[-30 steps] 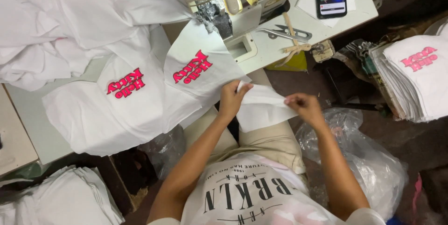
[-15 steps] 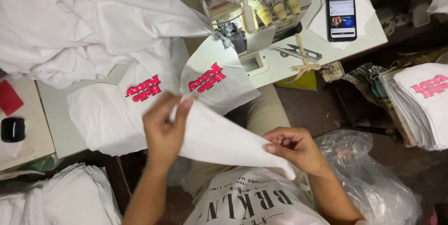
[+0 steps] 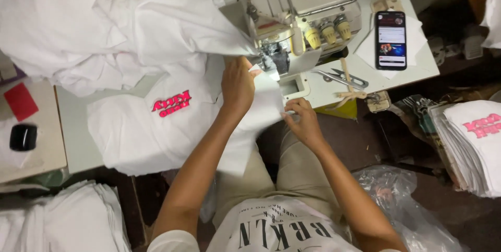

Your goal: A person is handling, unfolding, and stacking white fabric pieces with a red logo on a sewing machine table.

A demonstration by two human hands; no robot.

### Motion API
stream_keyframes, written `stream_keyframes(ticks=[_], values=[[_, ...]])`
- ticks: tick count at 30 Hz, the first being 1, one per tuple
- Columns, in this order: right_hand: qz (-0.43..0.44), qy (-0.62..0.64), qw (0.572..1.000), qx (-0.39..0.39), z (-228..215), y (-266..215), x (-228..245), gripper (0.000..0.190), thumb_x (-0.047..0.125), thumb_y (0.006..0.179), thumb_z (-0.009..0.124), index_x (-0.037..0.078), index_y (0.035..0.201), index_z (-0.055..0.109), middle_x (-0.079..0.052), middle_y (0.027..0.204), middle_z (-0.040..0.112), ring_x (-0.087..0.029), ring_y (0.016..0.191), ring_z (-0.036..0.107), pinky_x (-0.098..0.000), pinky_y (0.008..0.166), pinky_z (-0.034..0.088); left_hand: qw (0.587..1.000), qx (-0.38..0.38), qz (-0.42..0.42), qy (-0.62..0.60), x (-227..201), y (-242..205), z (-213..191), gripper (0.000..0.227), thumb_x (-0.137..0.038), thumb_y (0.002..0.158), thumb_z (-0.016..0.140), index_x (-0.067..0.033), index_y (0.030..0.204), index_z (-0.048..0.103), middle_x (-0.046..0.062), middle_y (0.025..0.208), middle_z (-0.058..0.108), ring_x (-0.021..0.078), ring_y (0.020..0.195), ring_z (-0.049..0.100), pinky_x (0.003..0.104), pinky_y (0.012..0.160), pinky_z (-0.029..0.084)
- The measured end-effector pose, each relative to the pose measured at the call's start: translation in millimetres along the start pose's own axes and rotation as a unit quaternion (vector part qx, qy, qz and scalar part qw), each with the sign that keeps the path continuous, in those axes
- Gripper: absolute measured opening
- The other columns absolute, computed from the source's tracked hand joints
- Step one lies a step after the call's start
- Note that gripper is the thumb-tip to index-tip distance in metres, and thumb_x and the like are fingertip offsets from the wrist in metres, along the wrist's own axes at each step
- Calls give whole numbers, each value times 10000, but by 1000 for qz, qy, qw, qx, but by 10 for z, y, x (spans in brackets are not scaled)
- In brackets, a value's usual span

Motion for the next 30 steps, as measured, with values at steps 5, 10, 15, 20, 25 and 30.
stream_keyframes(ticks=[5,10,15,20,25,30], values=[[-12,21,1000,-6,7,1,48,111,58,856,783,56,958,736,-92,1064,668,-313,1066,623,-417,888,539,999,-13,17,-27,-128,-183,-285,195,-216,1024,592,-44,957,529,116,864,562,336,835,644,442,749,528],[-19,30,999,16,-57,80,256,104,97,883,788,81,976,745,-91,1137,676,-285,1104,619,-412,937,521,991,23,-18,-131,-111,-295,-598,237,-312,990,654,-101,1048,562,154,934,721,405,913,719,498,856,538],[-14,91,995,48,-109,-123,256,83,55,857,789,40,938,776,-147,978,769,-329,966,723,-436,846,552,961,-77,-48,-259,-153,-592,-1286,321,-200,826,874,-133,1013,621,77,896,765,213,854,751,309,820,578],[-35,143,988,52,-654,-389,975,124,32,812,815,70,930,811,-115,961,794,-280,927,744,-434,865,557,948,-129,-30,-291,-569,-1062,-2374,312,-55,851,844,-81,1098,656,131,915,769,221,854,749,334,861,585],[-142,179,972,53,-1281,-569,1736,197,79,766,850,57,951,787,-89,995,754,-200,920,726,-276,861,630,915,-267,-25,-301,-658,-1549,-3076,236,123,978,759,84,1142,594,214,945,694,326,924,788,305,888,621],[-124,108,986,27,-1487,-486,1912,53,86,872,753,42,867,782,-102,965,760,-217,936,723,-310,886,573,864,-240,-172,-409,-117,-1521,-2676,406,60,790,851,-73,1091,614,102,885,746,125,790,726,176,710,562]])
Point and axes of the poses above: each hand's wrist, its own y-axis towards the middle knuckle, its own z-axis out of the palm, x = y × z, the point moved 7 cm from there along y, towards the middle knuckle
